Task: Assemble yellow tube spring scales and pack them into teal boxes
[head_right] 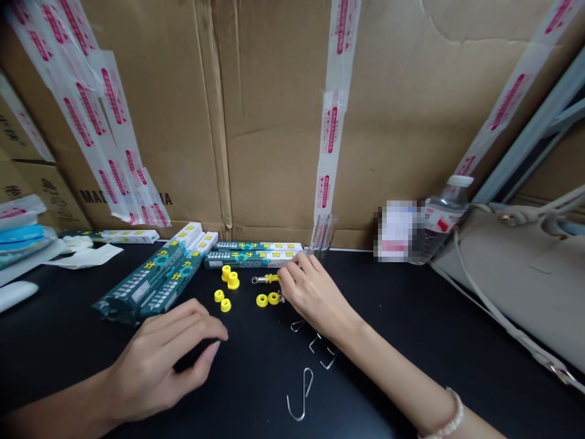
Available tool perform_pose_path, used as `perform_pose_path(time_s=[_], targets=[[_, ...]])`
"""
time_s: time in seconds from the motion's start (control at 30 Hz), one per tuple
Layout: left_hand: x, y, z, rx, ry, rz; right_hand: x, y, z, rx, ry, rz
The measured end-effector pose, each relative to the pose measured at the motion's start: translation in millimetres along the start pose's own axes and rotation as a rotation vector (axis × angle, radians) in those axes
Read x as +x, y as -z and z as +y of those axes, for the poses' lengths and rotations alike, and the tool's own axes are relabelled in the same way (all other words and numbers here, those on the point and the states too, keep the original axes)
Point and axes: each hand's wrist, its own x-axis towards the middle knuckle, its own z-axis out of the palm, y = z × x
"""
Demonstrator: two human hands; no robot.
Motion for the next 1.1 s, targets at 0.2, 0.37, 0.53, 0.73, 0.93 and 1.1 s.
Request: perform_pose_path(time_s=[0.2, 0.37, 0.53, 0.73, 0.93, 1.1], targets=[[-5, -3, -9, 0.072, 0.238, 0.033, -5, 18, -8, 0.081, -0.040, 0.140], [-8, -2, -12, 0.036, 0.275, -0.047, -14, 26, -42, 0.304, -0.039, 0.146], [-8, 0, -12, -0.143, 0.125, -0.123, -20, 33, -69, 0.435, 0.035, 0.057], [-12, 2, -13, -0.265, 0.285, -0.124, -22, 33, -72, 0.507, -0.093, 0.099], [-10, 4, -17, -0.377, 0.474, -0.064, -22, 18, -49, 0.453, -0.332, 0.128], [-8, 6, -16, -0.363, 0.531, -0.103, -24, 6, -40, 0.353, -0.305, -0.008]])
